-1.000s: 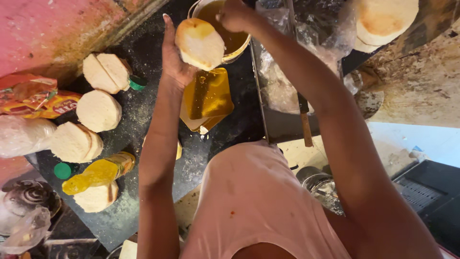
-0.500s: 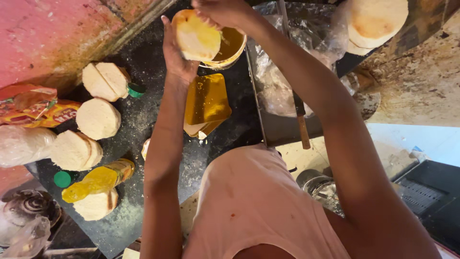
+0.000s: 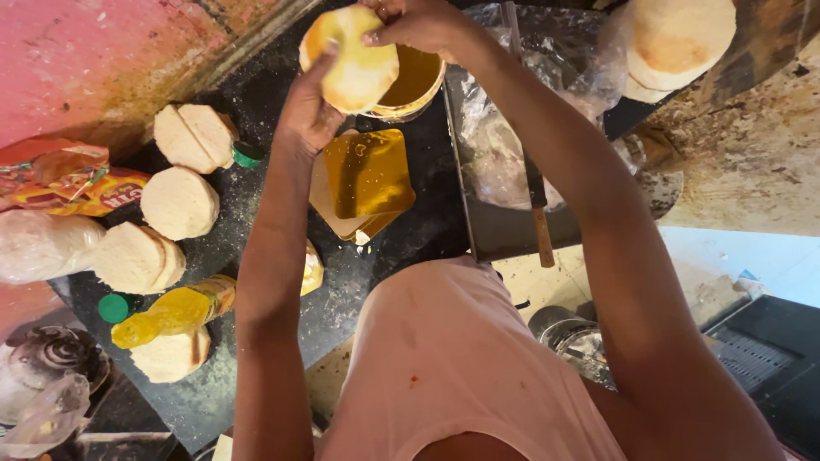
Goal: The person prepares round dough items by spreading white cream with a knife, applying a yellow liquid from a bottle, and dipping pieces into a bowl of liquid.
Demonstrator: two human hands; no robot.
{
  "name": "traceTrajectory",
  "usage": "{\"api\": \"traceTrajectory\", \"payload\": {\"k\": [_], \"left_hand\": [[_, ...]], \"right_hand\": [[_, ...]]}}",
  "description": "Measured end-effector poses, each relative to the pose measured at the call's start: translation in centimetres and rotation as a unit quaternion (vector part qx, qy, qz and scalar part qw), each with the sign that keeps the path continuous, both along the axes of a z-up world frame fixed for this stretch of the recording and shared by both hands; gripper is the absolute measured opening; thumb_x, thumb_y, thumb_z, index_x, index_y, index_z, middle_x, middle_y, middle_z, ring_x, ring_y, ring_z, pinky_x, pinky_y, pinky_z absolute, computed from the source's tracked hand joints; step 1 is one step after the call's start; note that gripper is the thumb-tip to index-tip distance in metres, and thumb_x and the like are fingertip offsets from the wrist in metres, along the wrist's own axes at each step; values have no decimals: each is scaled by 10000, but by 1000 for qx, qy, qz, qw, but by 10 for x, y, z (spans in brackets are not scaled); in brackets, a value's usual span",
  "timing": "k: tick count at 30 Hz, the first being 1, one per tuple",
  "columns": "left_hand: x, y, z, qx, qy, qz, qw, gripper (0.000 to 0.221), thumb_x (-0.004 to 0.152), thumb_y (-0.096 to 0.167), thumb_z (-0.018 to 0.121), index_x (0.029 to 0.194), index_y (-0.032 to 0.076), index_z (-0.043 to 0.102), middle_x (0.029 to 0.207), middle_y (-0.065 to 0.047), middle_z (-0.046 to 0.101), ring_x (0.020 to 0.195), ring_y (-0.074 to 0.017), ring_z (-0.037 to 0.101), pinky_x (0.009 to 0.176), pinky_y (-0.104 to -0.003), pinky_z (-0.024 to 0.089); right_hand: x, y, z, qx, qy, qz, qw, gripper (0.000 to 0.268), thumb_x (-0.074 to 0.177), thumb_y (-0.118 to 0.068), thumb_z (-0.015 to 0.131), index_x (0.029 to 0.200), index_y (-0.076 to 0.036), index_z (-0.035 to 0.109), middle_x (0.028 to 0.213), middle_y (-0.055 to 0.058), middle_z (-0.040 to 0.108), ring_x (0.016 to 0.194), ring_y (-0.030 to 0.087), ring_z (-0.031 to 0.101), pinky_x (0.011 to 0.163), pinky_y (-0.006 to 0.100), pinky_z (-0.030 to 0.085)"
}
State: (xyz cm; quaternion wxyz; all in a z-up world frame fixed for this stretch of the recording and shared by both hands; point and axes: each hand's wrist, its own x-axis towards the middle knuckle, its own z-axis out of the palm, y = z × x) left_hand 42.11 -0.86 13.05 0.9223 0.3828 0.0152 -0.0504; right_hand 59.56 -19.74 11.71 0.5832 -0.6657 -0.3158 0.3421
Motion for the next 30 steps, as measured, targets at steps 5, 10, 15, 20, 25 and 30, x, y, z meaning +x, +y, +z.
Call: {"api": "traceTrajectory", "payload": {"k": [5, 10, 15, 20, 25, 30], "left_hand": [[12, 5, -19, -9, 86, 112, 990, 464, 1023, 236, 660, 1386, -29, 544, 1302, -185, 682, 1167, -265, 720, 1037, -417, 616], [23, 13, -29, -93, 11, 153, 984, 408, 1084, 267, 541, 1367, -27, 552, 1270, -140, 688, 1135, -262, 704, 1015, -408, 607], [35, 2, -38, -89, 7, 170, 981, 392, 1086, 323, 472, 1309, 11, 552, 1188, -122, 681, 1096, -267, 691, 970, -434, 599], [38, -23, -31, -180, -194, 16, 964, 314, 1215, 317, 447, 1257, 33, 577, 1166, -94, 673, 1084, -222, 648, 1012, -384, 533], [25, -5, -30, -149, -130, 120, 973, 444, 1058, 404, 503, 1339, 66, 561, 1295, -95, 676, 1212, -257, 667, 1085, -445, 562], [36, 8, -47, -162, -92, 155, 970, 353, 1096, 305, 538, 1346, 60, 579, 1309, -78, 674, 1215, -252, 666, 1084, -441, 561]], "right_hand": [[9, 8, -49, -230, -89, -105, 963, 346, 1068, -389, 524, 1294, -141, 605, 927, 93, 680, 793, 179, 674, 710, 341, 583], [19, 13, -95, -360, -417, -13, 834, 502, 1115, -428, 555, 918, -1, 729, 778, 163, 680, 747, 279, 680, 676, 415, 537], [34, 29, -99, -124, -74, 0, 990, 378, 1172, -333, 493, 1044, -49, 706, 873, 63, 658, 825, 185, 637, 739, 340, 512], [43, 39, -101, 13, -74, 3, 997, 227, 1069, -256, 620, 1103, -64, 736, 947, 12, 739, 876, 116, 717, 796, 280, 599], [32, 10, -125, -277, -254, -79, 923, 347, 1096, -376, 557, 1083, -60, 701, 877, 113, 704, 768, 215, 675, 683, 383, 528], [7, 0, -109, -270, -489, -102, 823, 428, 985, -458, 608, 937, -42, 697, 791, 117, 721, 743, 224, 705, 647, 373, 574]]}}
